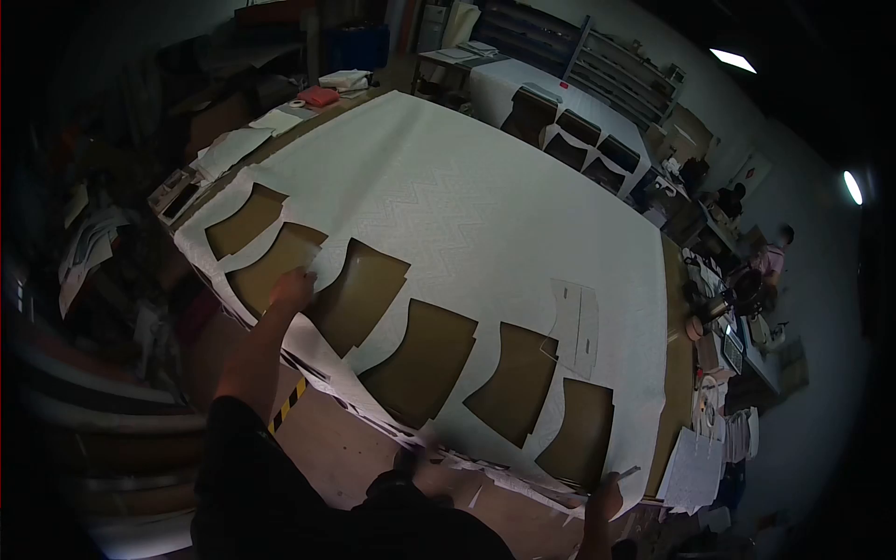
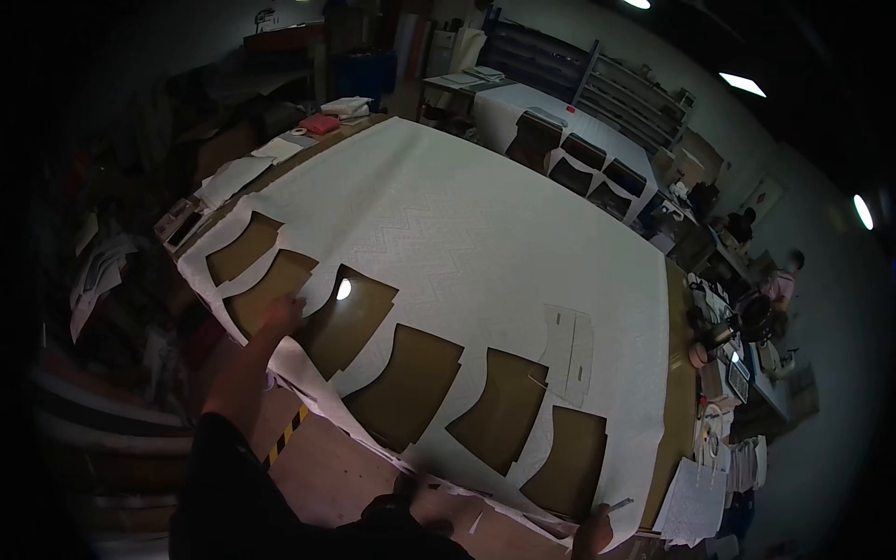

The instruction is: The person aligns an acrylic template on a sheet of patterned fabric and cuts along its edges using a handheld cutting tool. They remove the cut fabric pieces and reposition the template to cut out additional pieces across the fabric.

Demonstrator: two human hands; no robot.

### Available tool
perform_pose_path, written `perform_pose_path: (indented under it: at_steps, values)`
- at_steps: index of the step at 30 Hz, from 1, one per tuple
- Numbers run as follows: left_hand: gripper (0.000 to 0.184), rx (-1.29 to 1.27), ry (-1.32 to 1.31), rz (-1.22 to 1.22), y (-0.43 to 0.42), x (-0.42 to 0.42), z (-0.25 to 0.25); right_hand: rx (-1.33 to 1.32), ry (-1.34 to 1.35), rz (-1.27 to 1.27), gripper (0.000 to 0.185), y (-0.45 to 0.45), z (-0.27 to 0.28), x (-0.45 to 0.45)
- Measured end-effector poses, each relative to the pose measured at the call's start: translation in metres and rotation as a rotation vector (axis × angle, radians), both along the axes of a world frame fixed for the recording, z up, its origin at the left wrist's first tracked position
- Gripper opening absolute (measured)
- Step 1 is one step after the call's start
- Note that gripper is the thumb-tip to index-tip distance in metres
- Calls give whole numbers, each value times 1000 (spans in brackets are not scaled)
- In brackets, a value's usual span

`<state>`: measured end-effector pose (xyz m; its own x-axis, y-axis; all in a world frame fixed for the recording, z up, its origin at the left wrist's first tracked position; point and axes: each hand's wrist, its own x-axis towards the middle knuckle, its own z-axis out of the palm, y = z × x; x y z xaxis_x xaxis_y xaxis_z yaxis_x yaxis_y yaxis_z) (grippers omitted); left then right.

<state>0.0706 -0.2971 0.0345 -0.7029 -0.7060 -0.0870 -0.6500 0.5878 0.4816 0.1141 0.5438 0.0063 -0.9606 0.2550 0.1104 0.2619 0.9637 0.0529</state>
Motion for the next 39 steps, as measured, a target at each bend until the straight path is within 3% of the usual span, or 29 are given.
perform_pose_path:
  at_steps: [3, 6, 10, 11, 12, 14, 16, 18, 20, 22, 26, 28, 31, 33, 34, 35, 37, 39]
  values:
    - [48, -24, 11, 5, 6, 43, -10, 36, -62, -56, 16, -36, 46, 44]
    - [46, -57, 30, -6, 12, 80, -17, -61, 15, 7, 17, -39, 57, 76]
    - [43, -89, 80, -45, 11, 119, -45, -89, 45, 16, 19, 7, 23, 110]
    - [43, -209, 23, -180, 13, 132, -48, -87, 30, 16, 20, 29, 3, 121]
    - [42, -337, -25, -318, 10, 143, -50, -35, 195, 121, 19, 33, -5, 132]
    - [39, -254, 145, -281, -5, 160, -75, -71, 105, 95, 20, 50, -16, 151]
    - [38, -330, 23, -293, -34, 167, -101, -49, 108, 70, 21, 47, -13, 163]
    - [50, -162, 72, -205, -40, 177, -91, -91, 130, 109, 23, 50, -17, 178]
    - [71, -731, -44, -668, -78, 196, -111, -76, 127, 77, 24, 48, -16, 190]
    - [92, -742, 29, -644, -78, 208, -110, -97, 151, 81, 25, 47, -17, 201]
    - [77, -707, -55, -647, -48, 220, -96, -98, 172, 90, 27, 47, -27, 215]
    - [50, 119, 81, -115, -41, 221, -105, -72, 171, 81, 27, 42, -35, 211]
    - [59, 75, -1, -129, -52, 217, -144, -111, 82, -45, 28, 22, -50, 202]
    - [59, 5, -34, -122, -43, 220, -162, -134, 61, -272, 35, 9, -66, 194]
    - [60, -71, -79, -147, -51, 219, -179, -306, -43, -310, 45, 6, -60, 194]
    - [60, -65, -83, -162, -63, 207, -193, -299, -44, -325, 45, 2, -61, 194]
    - [58, -250, -125, -235, -60, 222, -250, -391, -89, -391, 49, -3, -64, 196]
    - [57, -430, -168, -301, -39, 236, -267, -388, -41, -394, 48, -7, -54, 188]
